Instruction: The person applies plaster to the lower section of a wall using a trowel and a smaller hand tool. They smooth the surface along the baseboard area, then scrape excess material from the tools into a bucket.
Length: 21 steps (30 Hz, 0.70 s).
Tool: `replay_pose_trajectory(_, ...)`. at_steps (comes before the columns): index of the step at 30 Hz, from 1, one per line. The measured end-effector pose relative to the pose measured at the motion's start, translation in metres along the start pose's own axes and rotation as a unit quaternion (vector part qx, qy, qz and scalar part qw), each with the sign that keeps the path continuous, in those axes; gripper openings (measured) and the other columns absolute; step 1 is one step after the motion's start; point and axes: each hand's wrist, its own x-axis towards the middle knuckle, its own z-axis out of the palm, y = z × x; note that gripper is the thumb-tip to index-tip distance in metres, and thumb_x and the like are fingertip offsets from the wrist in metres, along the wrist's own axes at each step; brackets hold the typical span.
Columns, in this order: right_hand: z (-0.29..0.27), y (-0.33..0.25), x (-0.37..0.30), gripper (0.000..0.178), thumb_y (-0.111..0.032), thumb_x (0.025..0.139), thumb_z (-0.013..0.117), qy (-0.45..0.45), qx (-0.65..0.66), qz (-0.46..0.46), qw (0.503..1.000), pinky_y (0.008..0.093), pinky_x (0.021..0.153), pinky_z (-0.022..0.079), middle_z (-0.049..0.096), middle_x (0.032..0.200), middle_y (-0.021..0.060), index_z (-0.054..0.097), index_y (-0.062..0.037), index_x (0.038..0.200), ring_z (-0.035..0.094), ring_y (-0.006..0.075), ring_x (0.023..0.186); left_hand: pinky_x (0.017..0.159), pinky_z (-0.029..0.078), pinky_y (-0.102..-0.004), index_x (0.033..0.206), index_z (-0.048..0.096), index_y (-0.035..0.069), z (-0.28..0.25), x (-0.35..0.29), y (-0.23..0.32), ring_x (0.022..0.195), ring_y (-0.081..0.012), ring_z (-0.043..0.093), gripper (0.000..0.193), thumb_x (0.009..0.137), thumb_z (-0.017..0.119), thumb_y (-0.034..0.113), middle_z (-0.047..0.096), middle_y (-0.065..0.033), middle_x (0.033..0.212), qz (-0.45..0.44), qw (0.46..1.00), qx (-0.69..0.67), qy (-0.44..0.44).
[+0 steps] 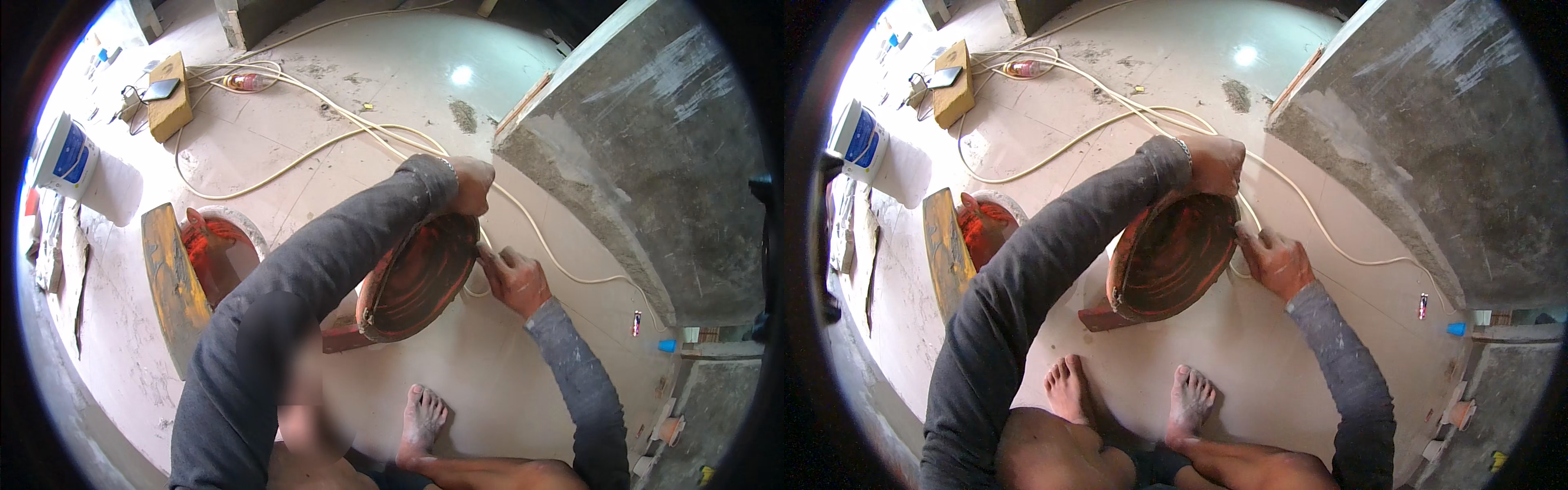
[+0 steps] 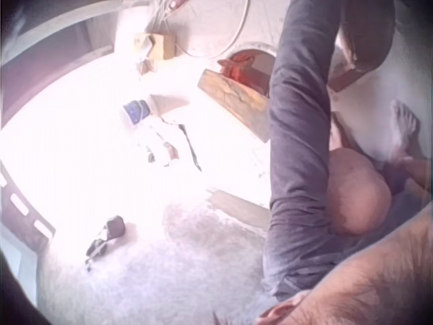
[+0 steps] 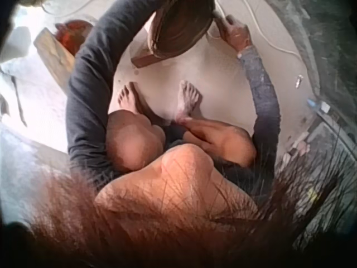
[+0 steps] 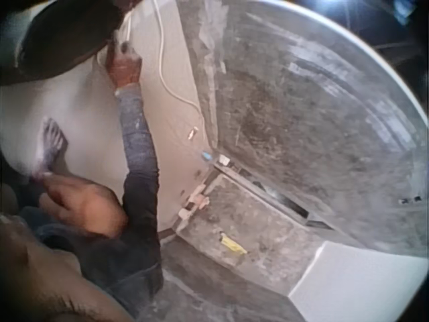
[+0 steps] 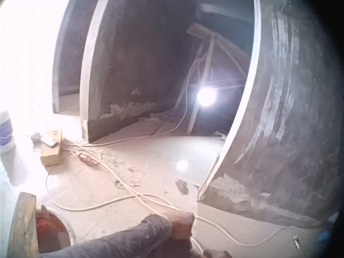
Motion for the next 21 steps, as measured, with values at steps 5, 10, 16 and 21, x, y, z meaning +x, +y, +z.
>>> replay_pose_trajectory(5,0.013,-0.001,-0.007,0.032,-0.023,0.097,0.064,-0.046,-0.064,0.01,0.997,0.0433,0.048,0.053,0.063,0.07,0.0126,0.064,-0.0098,0.126,0.064,0.0313,0.053,0.074,0.057,-0.0462,0.09,0.067,-0.01,0.002,-0.006,0.015,0.088,-0.042,0.071,0.029,0.075,0.066,0.015,0.07,-0.029,0.089,0.008,0.999,0.013,0.031)
replay_pose_trajectory(10,0.015,-0.021,-0.03,0.021,-0.025,0.099,0.06,-0.112,-0.025,0.136,0.984,0.0471,0.05,0.053,0.066,0.071,0.0162,0.061,-0.006,0.107,0.066,0.0362,0.056,0.073,0.057,-0.0458,0.089,0.067,-0.01,0.002,-0.008,0.012,0.087,-0.0416,0.071,0.028,0.077,0.066,0.015,0.07,-0.0288,0.088,-0.007,0.999,0.023,0.041)
replay_pose_trajectory(16,0.026,-0.028,-0.035,0.026,-0.027,0.1,0.059,-0.159,0.076,0.167,0.97,0.0536,0.055,0.05,0.063,0.07,0.0235,0.055,-0.0022,0.093,0.063,0.0457,0.06,0.07,0.055,-0.0466,0.082,0.066,-0.009,-0.007,-0.013,0.0,0.08,-0.041,0.07,0.027,0.078,0.067,0.017,0.067,-0.0289,0.08,0.006,0.999,0.021,0.042)
replay_pose_trajectory(21,0.041,-0.052,-0.048,0.031,-0.028,0.102,0.054,-0.193,0.212,0.135,0.948,0.0538,0.062,0.051,0.062,0.074,0.0275,0.055,0.0015,0.093,0.063,0.0477,0.07,0.075,0.055,-0.0457,0.087,0.067,-0.006,-0.003,-0.023,0.014,0.087,-0.042,0.069,0.022,0.076,0.068,0.012,0.068,-0.028,0.088,-0.033,0.997,-0.034,0.064)
